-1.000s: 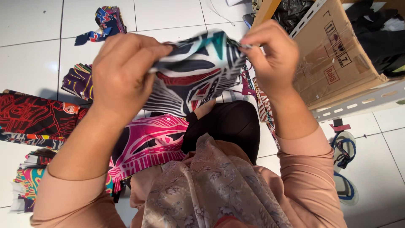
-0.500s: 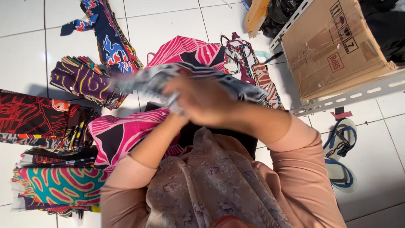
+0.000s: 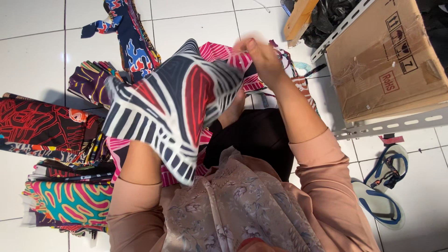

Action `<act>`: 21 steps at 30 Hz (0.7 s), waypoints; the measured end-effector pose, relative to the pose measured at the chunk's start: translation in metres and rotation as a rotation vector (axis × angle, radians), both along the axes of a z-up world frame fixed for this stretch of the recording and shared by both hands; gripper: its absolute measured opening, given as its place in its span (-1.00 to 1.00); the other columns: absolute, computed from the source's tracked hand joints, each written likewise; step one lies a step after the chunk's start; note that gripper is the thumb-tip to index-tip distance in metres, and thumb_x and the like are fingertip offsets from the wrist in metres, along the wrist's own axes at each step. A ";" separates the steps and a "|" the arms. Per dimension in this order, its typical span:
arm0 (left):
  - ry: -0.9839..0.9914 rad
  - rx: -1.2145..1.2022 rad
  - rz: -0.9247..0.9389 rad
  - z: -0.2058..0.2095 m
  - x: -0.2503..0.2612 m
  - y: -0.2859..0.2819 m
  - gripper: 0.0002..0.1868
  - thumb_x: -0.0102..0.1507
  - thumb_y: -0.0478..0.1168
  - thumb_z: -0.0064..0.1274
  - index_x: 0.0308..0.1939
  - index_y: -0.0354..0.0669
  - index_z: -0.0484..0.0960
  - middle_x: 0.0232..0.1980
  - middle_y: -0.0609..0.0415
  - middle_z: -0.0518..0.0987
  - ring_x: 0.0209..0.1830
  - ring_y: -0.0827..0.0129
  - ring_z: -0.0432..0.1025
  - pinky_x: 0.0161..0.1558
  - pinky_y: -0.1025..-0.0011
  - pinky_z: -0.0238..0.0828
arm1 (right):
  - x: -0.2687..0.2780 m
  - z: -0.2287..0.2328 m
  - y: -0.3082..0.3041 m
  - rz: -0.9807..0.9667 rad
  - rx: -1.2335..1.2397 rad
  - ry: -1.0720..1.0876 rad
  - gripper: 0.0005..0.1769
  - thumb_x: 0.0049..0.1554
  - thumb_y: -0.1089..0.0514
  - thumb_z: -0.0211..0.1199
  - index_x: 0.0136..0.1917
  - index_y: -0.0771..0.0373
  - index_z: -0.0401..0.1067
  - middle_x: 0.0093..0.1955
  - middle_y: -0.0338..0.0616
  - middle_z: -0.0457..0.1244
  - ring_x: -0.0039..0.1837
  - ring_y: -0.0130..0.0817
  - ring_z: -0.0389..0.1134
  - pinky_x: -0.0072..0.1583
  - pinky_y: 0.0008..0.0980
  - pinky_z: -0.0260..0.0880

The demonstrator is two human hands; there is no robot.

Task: The person sits on the floor and folds multiple colorful patterned fabric pieces one by one. They pick up each item, unfold it, smooth it out, and fold it into a compact shape before placing it into a growing stack.

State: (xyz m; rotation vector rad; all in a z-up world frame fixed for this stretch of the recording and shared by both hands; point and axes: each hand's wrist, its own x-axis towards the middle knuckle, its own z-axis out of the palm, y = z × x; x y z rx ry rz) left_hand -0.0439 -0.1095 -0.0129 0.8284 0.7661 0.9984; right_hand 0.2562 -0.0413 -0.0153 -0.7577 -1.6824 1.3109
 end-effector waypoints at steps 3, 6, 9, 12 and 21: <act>-0.175 -0.165 0.016 -0.001 -0.014 0.010 -0.32 0.31 0.19 -0.28 0.15 -0.35 0.54 0.11 -0.16 0.61 0.06 0.08 0.56 0.13 0.17 0.49 | -0.017 -0.057 0.004 0.328 -0.565 0.276 -0.03 0.28 -0.53 -0.23 0.14 0.40 0.54 0.08 0.00 0.44 0.17 -0.26 0.44 0.29 -0.35 0.33; -0.264 -0.293 0.067 -0.011 -0.020 0.009 -0.26 0.31 0.24 -0.33 0.16 -0.36 0.53 0.13 -0.17 0.61 0.08 0.09 0.57 0.15 0.17 0.49 | -0.030 -0.095 -0.011 0.168 -0.819 0.688 -0.51 0.28 -0.08 0.08 0.22 0.38 0.43 0.14 -0.06 0.40 0.21 -0.30 0.41 0.32 -0.32 0.37; -0.267 -0.352 0.122 -0.022 -0.021 0.014 -0.20 0.31 0.29 -0.39 0.18 -0.37 0.53 0.15 -0.18 0.62 0.09 0.10 0.58 0.17 0.17 0.50 | -0.026 -0.097 -0.017 0.045 -0.596 0.842 -0.69 0.27 0.35 0.21 0.28 0.27 0.35 0.15 -0.15 0.37 0.20 -0.31 0.40 0.29 -0.27 0.44; -0.244 -0.380 0.196 -0.029 -0.026 0.018 -0.14 0.31 0.34 -0.45 0.19 -0.38 0.52 0.16 -0.19 0.62 0.11 0.10 0.59 0.18 0.16 0.50 | -0.009 -0.074 -0.011 -0.293 -0.394 0.778 -0.57 0.28 0.48 0.18 0.39 0.40 0.26 0.14 -0.04 0.34 0.15 -0.24 0.41 0.25 -0.26 0.49; 0.101 0.294 0.409 -0.031 -0.039 0.030 -0.66 0.39 -0.35 0.23 0.20 -0.36 0.52 0.11 -0.11 0.65 0.03 0.40 0.58 0.17 0.41 0.51 | 0.026 -0.034 -0.013 -0.476 0.083 0.215 -0.79 0.54 0.38 0.10 0.35 0.51 0.47 0.13 -0.12 0.41 0.11 -0.50 0.38 0.23 -0.51 0.36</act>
